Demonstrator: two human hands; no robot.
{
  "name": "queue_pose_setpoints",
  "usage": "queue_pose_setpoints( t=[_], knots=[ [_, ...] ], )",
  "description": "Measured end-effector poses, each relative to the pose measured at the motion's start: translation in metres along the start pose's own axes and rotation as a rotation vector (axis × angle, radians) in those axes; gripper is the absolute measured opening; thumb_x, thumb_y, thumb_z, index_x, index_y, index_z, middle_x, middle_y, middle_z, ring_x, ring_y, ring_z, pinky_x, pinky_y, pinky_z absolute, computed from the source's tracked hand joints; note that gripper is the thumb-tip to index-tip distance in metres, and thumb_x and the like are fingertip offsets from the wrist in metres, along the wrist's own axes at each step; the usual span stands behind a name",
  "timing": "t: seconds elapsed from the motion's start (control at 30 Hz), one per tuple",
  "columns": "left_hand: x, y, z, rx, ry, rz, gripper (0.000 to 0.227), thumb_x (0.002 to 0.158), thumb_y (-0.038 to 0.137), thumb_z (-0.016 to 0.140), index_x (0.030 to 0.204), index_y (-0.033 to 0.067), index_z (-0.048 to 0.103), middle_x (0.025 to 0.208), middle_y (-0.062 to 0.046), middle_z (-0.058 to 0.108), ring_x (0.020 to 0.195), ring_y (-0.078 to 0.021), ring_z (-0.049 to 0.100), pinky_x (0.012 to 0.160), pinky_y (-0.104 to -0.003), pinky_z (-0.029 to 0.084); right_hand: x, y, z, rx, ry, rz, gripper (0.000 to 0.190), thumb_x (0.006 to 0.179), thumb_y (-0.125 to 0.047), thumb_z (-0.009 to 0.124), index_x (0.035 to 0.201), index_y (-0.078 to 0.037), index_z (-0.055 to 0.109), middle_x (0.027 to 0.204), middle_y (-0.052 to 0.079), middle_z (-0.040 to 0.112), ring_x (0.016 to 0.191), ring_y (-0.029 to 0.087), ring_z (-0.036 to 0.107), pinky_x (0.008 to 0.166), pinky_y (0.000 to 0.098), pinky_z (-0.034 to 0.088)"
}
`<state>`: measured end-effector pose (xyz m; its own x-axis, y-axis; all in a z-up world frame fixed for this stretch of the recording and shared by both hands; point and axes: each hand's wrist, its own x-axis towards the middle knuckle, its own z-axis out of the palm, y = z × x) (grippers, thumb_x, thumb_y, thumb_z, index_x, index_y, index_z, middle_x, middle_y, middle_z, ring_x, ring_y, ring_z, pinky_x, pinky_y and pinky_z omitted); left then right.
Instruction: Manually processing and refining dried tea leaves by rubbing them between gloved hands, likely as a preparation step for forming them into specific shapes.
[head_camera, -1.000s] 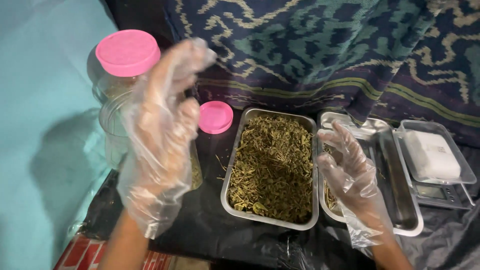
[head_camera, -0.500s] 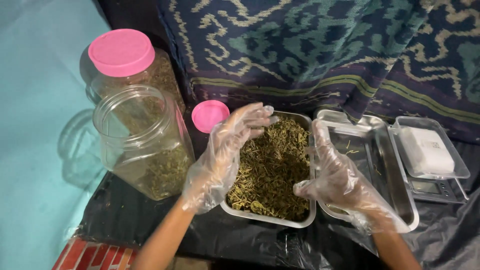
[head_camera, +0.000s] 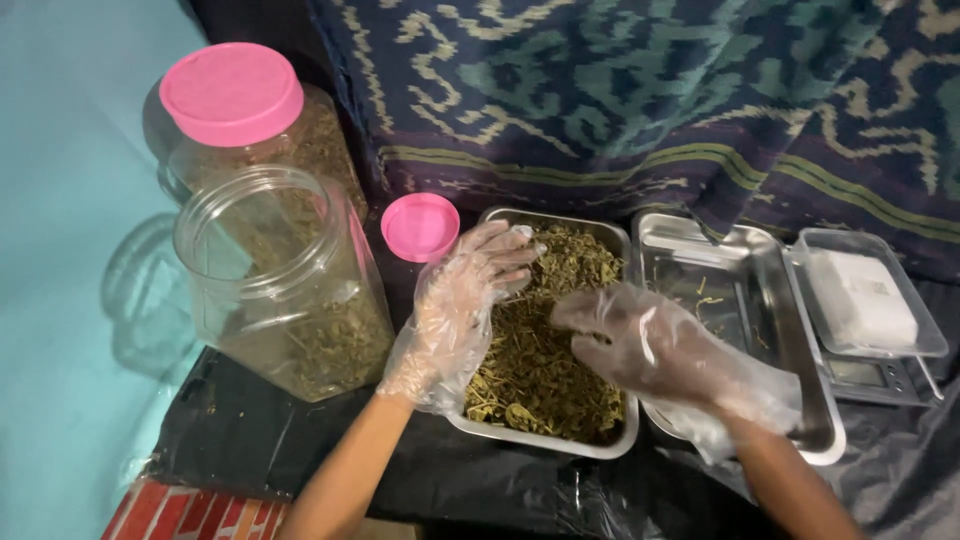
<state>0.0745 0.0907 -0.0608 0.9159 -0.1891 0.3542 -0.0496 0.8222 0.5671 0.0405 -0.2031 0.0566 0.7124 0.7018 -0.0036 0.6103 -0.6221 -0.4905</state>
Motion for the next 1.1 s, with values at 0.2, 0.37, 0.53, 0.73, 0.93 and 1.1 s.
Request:
queue_pose_setpoints(
  t=[0.2,0.37,0.53,0.73,0.93,1.1],
  knots=[
    [-0.007,-0.002,0.011,-0.145,0.001,-0.001,0.083,0.113,0.043,0.074,0.178,-0.0003,0.046,0.171,-0.038,0.059,0.157,-0.0569,0.061,0.129,-0.072,0.053,-0.01,0.01,0.001,-0.627,0.086,-0.152,0.065,0.12,-0.055,0.065,0.168,-0.01,0.059,0.154,0.022,0.073,0.136,0.04,0.076,0.107,0.0525,0.061],
    [-0.021,0.008,0.054,-0.242,-0.043,0.085,0.072,0.12,0.035,0.066,0.174,-0.0078,0.046,0.174,-0.038,0.055,0.16,-0.0572,0.057,0.133,-0.066,0.051,-0.016,0.026,0.014,-2.083,0.975,-0.712,0.099,0.135,-0.083,0.067,0.192,-0.01,0.031,0.143,0.035,0.073,0.121,0.033,0.08,0.065,0.0262,0.073],
    [-0.021,0.001,0.042,-0.353,-0.051,0.023,0.068,0.123,0.032,0.063,0.175,-0.0083,0.046,0.174,-0.038,0.054,0.161,-0.0588,0.055,0.136,-0.07,0.048,-0.014,0.051,0.039,-2.049,1.041,-0.681,0.091,0.139,-0.079,0.066,0.195,-0.016,0.033,0.158,0.03,0.063,0.133,0.037,0.07,0.085,0.043,0.065],
    [-0.021,-0.006,0.033,-0.353,-0.073,-0.006,0.066,0.125,0.032,0.058,0.176,-0.0075,0.045,0.177,-0.038,0.052,0.164,-0.0593,0.051,0.138,-0.071,0.046,-0.005,0.08,0.086,-1.963,1.075,-0.56,0.055,0.142,-0.055,0.051,0.181,-0.017,0.043,0.147,0.028,0.073,0.149,0.046,0.061,0.119,0.0722,0.055],
    [-0.021,-0.01,0.031,-0.321,-0.069,-0.01,0.071,0.123,0.038,0.062,0.177,-0.0062,0.045,0.176,-0.037,0.053,0.164,-0.0579,0.052,0.138,-0.07,0.046,-0.003,0.135,0.136,-1.616,0.736,-0.41,0.065,0.131,-0.042,0.023,0.193,-0.021,0.025,0.18,0.031,0.048,0.166,0.036,0.05,0.136,0.0497,0.047],
    [-0.02,-0.016,0.023,-0.436,-0.079,-0.014,0.071,0.125,0.036,0.06,0.177,-0.0084,0.043,0.178,-0.041,0.048,0.166,-0.0622,0.047,0.14,-0.072,0.043,0.006,0.119,0.129,-2.129,0.891,-0.283,0.063,0.138,-0.042,0.018,0.19,-0.009,0.028,0.153,0.025,0.077,0.142,0.033,0.075,0.132,0.0538,0.05]
  ],
)
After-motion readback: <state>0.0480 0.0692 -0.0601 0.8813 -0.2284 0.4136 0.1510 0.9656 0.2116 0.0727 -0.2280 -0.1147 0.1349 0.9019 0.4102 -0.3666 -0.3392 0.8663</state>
